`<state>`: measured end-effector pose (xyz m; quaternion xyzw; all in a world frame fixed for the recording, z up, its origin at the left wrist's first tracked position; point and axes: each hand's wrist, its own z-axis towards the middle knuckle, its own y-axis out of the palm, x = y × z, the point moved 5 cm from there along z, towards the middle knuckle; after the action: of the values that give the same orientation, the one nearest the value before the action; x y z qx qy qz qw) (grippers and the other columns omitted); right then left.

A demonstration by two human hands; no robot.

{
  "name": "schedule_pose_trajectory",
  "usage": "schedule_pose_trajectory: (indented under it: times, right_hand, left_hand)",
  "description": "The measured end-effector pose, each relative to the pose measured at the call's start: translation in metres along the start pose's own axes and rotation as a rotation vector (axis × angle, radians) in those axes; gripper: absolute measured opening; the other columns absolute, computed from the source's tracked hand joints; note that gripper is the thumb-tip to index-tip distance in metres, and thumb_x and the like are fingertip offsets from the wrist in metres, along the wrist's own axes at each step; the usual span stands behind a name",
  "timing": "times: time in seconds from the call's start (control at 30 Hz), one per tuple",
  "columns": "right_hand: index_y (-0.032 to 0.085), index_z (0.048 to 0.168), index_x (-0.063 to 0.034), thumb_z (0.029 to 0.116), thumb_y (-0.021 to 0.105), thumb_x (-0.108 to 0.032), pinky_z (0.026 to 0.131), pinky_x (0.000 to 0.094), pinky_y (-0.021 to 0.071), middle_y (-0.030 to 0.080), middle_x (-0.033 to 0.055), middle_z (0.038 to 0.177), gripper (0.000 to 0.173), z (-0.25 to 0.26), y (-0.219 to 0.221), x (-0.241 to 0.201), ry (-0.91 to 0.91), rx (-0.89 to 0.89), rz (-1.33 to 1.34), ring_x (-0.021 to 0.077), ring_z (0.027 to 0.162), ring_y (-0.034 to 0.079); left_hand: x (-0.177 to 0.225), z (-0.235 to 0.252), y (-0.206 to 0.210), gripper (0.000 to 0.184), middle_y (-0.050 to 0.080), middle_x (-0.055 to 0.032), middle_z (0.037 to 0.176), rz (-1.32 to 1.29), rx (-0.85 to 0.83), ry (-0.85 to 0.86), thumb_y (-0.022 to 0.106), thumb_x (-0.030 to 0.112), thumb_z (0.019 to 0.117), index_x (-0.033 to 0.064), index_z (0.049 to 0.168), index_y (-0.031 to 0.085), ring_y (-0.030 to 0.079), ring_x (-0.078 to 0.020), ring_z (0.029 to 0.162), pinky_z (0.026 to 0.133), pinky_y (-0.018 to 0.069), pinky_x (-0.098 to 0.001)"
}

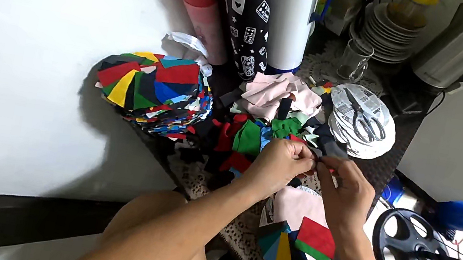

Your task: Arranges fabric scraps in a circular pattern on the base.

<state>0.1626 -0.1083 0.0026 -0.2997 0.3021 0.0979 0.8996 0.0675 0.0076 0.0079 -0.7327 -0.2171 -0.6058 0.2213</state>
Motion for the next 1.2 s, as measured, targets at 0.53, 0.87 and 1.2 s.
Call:
schedule_pose_trajectory:
  times: [0.53,0.87,1.2]
  right_hand:
    - [0.070,0.086,-0.0067,0.0928,0.059,0.001,0.068,0.0216,0.0573,0.070,-0.0045,0.074,0.015,-0.017,0.009,0.040,0.599,-0.019,0.712,0.0032,0.069,0.067]
    - [0.071,0.116,0.0025,0.0994,0.062,-0.012,0.085,0.0524,0.0547,0.071,0.0199,0.111,0.024,-0.009,-0.033,0.066,0.331,-0.159,-0.110,0.0325,0.097,0.069]
    - [0.076,0.102,-0.0111,0.0998,0.062,-0.010,0.092,0.0395,0.0492,0.073,0.0102,0.115,0.014,-0.025,-0.023,-0.009,-0.429,0.027,-0.221,0.0261,0.110,0.065]
  left_hand:
    - [-0.017,0.006,0.003,0.011,0.070,-0.0043,0.080,-0.039,-0.019,-0.157,0.061,0.003,0.1009,-0.0004,0.093,0.066,0.068,-0.0086,0.074,0.072,0.0563,-0.0227]
    - [-0.013,0.000,-0.006,0.011,0.069,-0.0073,0.092,-0.388,-0.015,-0.206,0.048,0.000,0.1046,0.0031,0.107,0.059,0.071,-0.0144,0.082,0.080,0.0604,-0.0294]
    - [-0.017,-0.012,0.010,0.015,0.072,-0.0101,0.093,-0.420,-0.091,-0.375,0.046,0.004,0.1070,0.0003,0.112,0.059,0.073,-0.0157,0.085,0.082,0.0610,-0.0283]
